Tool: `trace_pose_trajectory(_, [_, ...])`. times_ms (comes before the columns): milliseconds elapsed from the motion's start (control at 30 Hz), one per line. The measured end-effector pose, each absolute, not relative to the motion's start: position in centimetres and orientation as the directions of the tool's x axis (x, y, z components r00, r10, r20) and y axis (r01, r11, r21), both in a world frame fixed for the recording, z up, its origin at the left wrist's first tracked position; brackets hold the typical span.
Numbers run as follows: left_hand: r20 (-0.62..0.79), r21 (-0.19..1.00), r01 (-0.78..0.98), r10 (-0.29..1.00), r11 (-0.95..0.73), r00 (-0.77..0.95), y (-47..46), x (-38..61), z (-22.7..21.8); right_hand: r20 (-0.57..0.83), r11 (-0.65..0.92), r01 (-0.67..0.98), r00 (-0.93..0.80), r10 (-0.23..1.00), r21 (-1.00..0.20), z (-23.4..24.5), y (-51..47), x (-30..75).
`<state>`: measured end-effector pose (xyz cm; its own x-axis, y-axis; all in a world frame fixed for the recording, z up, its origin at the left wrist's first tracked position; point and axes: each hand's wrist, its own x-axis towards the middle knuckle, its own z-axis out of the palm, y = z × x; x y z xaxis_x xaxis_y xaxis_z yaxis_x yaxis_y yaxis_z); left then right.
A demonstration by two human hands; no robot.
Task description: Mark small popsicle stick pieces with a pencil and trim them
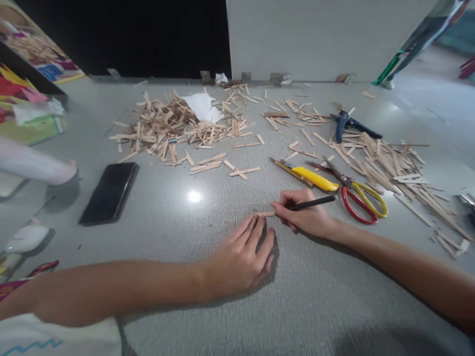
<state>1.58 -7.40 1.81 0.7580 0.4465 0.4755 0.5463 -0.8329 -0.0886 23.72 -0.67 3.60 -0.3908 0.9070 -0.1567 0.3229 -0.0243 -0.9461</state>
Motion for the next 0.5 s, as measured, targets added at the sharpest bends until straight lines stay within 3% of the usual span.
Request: trace_pose_trajectory(500, [0.492, -0.090, 0.538, 0.432, -0.838, 0.756, -7.25, 1.66, 1.75, -0.128, 0.005, 0.306, -0.412, 0.902, -0.952, 3.52, -0.54, 23.67])
